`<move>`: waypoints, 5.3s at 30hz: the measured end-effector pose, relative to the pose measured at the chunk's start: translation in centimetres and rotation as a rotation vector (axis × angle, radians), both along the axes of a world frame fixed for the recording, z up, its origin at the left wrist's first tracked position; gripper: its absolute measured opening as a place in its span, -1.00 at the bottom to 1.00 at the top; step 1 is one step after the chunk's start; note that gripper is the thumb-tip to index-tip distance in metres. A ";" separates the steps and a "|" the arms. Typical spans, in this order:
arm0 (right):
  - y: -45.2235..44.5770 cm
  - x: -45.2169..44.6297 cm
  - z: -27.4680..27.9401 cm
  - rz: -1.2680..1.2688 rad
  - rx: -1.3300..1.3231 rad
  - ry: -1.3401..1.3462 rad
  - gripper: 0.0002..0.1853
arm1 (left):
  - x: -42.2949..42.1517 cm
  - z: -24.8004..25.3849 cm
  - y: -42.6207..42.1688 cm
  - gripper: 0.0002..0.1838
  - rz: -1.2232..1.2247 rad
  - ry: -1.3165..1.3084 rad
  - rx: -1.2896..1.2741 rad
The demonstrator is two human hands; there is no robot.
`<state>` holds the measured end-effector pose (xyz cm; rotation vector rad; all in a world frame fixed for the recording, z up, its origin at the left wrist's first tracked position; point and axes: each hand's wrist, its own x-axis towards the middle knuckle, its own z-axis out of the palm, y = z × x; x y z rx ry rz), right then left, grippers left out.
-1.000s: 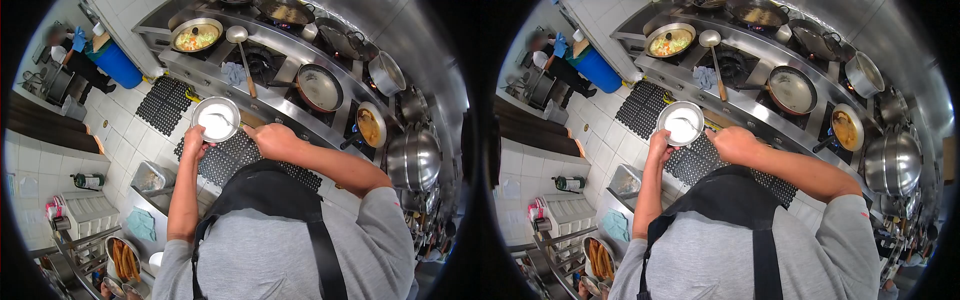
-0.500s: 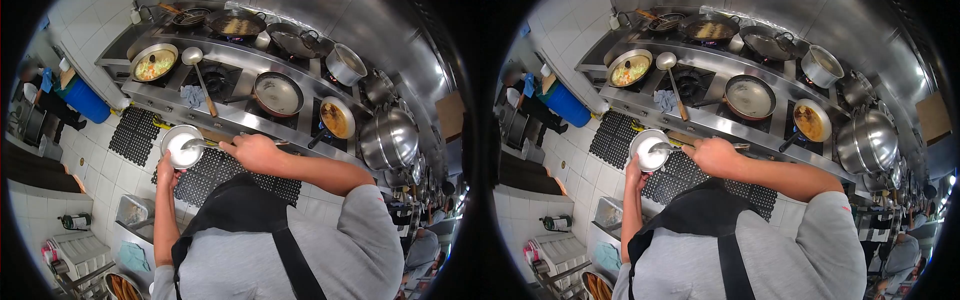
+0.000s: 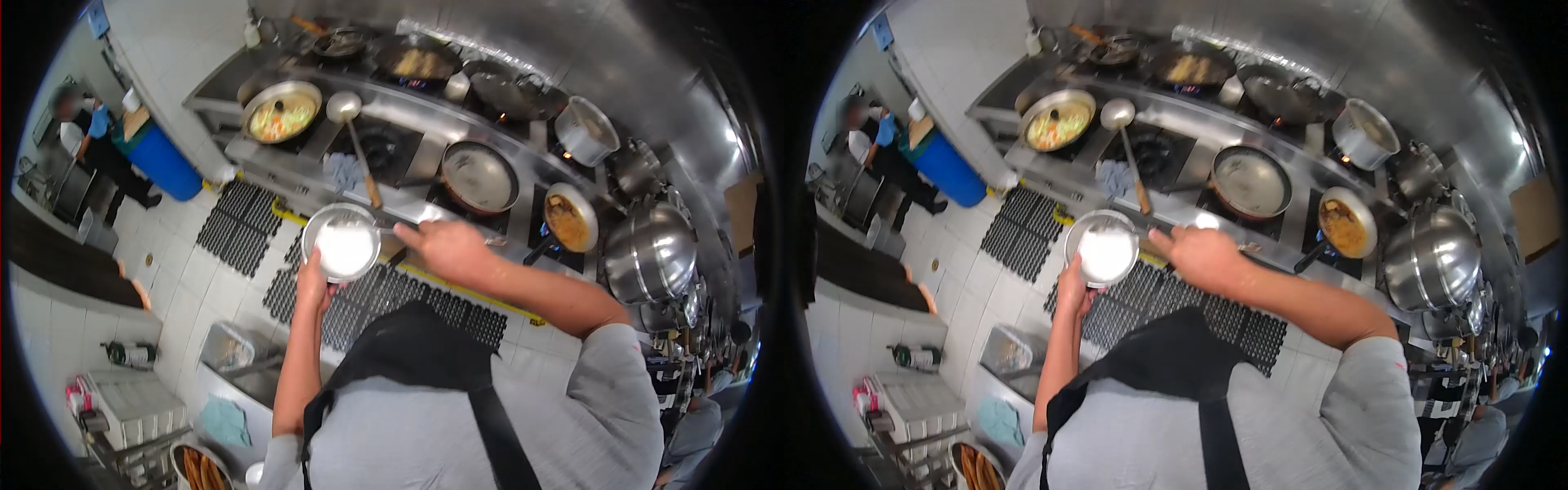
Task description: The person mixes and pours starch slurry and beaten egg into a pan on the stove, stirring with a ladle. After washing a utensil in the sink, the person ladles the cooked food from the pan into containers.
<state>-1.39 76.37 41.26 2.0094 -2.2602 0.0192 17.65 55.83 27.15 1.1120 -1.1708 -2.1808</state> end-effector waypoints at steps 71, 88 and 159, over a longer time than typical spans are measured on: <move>1.4 2.8 0.4 -0.130 0.113 -0.078 -0.39 | -0.1 -0.4 3.3 -0.50 -0.020 0.032 0.045; 1.9 4.8 -6.8 -0.149 0.082 -0.574 -0.49 | 0.2 -2.0 4.1 -0.52 0.080 0.005 0.019; 2.1 3.1 -5.9 -0.681 0.334 -1.618 -0.46 | -0.2 -1.7 3.0 -0.43 -0.064 -0.038 0.061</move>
